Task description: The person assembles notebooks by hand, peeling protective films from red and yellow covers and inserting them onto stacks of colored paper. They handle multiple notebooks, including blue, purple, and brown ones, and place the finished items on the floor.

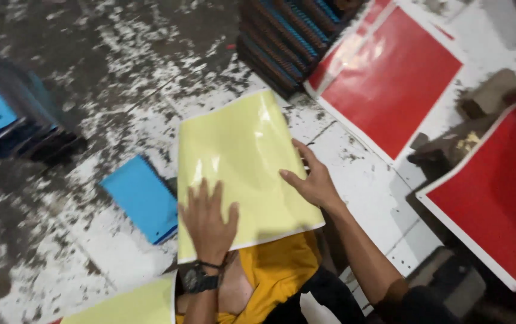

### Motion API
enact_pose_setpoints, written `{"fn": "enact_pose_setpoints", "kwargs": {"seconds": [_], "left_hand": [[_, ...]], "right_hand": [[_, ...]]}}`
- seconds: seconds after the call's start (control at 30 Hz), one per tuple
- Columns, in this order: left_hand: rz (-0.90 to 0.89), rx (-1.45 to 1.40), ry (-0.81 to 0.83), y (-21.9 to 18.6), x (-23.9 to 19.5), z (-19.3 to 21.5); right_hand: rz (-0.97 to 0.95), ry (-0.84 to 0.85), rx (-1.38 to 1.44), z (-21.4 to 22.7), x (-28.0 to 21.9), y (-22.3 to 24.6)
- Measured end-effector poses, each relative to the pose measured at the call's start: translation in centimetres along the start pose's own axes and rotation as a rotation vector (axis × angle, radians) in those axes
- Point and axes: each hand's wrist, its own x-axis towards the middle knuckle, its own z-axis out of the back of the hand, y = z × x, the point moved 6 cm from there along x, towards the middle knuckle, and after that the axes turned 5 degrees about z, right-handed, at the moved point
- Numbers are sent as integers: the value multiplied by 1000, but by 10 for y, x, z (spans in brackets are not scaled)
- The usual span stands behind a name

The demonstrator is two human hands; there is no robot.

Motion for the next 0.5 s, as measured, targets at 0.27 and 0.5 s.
{"fn": "enact_pose_setpoints", "kwargs": {"seconds": [0.27, 0.5], "left_hand": [[-11, -247, 122, -22, 28, -2], [-330, -247, 280, -102, 51, -24]], "right_hand": [[-181, -80, -125, 49, -10, -42], [-481, -24, -397, 103, -24, -90]]}}
